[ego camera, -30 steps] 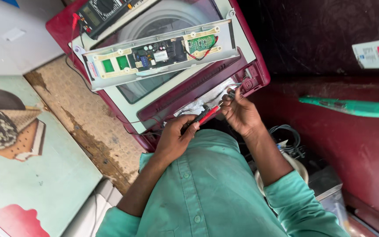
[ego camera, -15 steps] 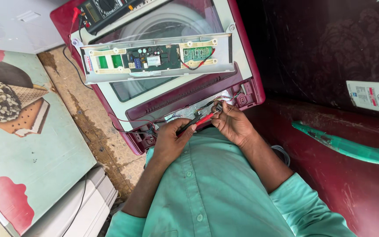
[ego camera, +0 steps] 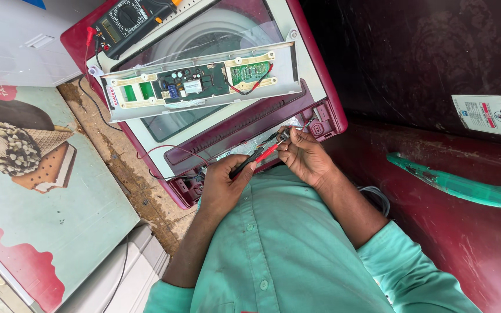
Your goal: The person tests a washing machine control board resting on the open machine using a multimeter. They touch the red and black probes to various points on the board, reposition the board and probes, adjust the multimeter, and continue probing different components across the panel.
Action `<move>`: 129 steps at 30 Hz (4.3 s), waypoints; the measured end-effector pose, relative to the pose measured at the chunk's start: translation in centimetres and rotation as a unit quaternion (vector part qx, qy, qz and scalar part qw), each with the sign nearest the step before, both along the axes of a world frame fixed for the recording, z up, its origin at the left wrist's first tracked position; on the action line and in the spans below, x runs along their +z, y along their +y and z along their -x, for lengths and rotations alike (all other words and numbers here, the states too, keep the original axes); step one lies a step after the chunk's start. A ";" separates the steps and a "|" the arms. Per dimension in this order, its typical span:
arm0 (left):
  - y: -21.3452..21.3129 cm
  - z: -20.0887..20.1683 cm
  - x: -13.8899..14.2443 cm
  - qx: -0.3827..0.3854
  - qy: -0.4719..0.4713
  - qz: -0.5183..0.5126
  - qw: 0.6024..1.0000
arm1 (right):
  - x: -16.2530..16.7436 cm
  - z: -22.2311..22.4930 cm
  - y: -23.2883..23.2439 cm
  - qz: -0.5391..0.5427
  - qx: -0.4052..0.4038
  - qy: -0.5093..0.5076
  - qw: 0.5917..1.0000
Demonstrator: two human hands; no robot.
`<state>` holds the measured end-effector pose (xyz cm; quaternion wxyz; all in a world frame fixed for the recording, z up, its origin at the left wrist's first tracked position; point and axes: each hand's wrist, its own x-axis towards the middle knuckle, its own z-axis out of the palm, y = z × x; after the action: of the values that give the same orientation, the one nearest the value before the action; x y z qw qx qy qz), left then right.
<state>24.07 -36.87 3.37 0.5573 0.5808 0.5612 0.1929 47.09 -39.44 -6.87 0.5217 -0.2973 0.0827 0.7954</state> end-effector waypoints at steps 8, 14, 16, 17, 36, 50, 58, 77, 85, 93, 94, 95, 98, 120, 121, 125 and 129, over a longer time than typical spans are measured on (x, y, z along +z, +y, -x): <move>0.1 0.7 -0.1 0.005 -0.015 -0.004 1.000 | 0.4 1.3 0.1 0.032 0.001 -0.021 0.999; 0.0 1.2 -0.2 0.002 -0.013 -0.028 1.000 | 0.5 1.5 0.1 0.036 -0.003 -0.033 0.999; 0.0 1.2 -0.1 0.003 -0.001 -0.012 1.000 | 0.6 1.6 0.1 0.035 0.001 -0.024 0.999; 0.0 1.3 -0.1 0.003 0.005 -0.004 1.000 | 0.6 1.6 0.1 0.035 0.003 -0.019 0.999; -0.1 1.2 -0.3 0.010 0.005 0.062 0.998 | -0.1 1.4 -0.6 -0.043 0.054 -0.178 0.982; 1.6 2.2 0.8 -0.048 0.095 -0.038 0.994 | -0.2 1.4 -0.7 -0.052 0.033 -0.164 0.985; 1.5 2.1 0.3 -0.102 0.091 -0.021 0.990 | -0.2 1.4 -1.2 -0.053 0.054 -0.174 0.982; 1.2 1.3 0.1 -0.103 0.106 0.023 0.989 | 0.1 1.5 -1.6 -0.072 0.075 -0.194 0.975; 1.2 1.0 -0.2 -0.115 0.102 -0.042 0.987 | -0.4 1.3 -1.8 -0.068 0.070 -0.218 0.971; 1.5 0.9 -0.4 -0.113 0.081 -0.018 0.990 | -0.3 1.3 -1.4 -0.057 0.075 -0.216 0.972; 1.6 0.9 -0.4 -0.111 0.080 -0.016 0.990 | -0.2 1.2 -1.4 -0.056 0.074 -0.214 0.972; 1.6 0.9 -0.5 -0.111 0.078 -0.013 0.991 | -0.2 1.2 -1.3 -0.054 0.073 -0.213 0.973; 1.7 1.0 -0.6 -0.112 0.080 -0.010 0.990 | -0.2 1.2 -1.1 -0.050 0.078 -0.218 0.971; 1.1 1.1 -1.1 -0.071 0.023 0.055 0.996 | 0.1 1.2 -0.8 -0.070 0.095 -0.217 0.969; 1.0 1.1 -1.1 -0.071 0.025 0.059 0.995 | 0.1 1.2 -0.8 -0.069 0.096 -0.218 0.969; 1.0 1.1 -1.3 -0.076 0.036 0.067 0.994 | 0.1 1.3 -0.9 -0.062 0.095 -0.221 0.969; 0.8 1.3 -1.2 -0.080 0.037 0.066 0.994 | 0.1 1.3 -1.0 -0.062 0.097 -0.223 0.968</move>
<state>22.74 -36.04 2.14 0.5868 0.5926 0.5446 0.0886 45.77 -40.47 -6.75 0.4652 -0.4410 -0.1148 0.7589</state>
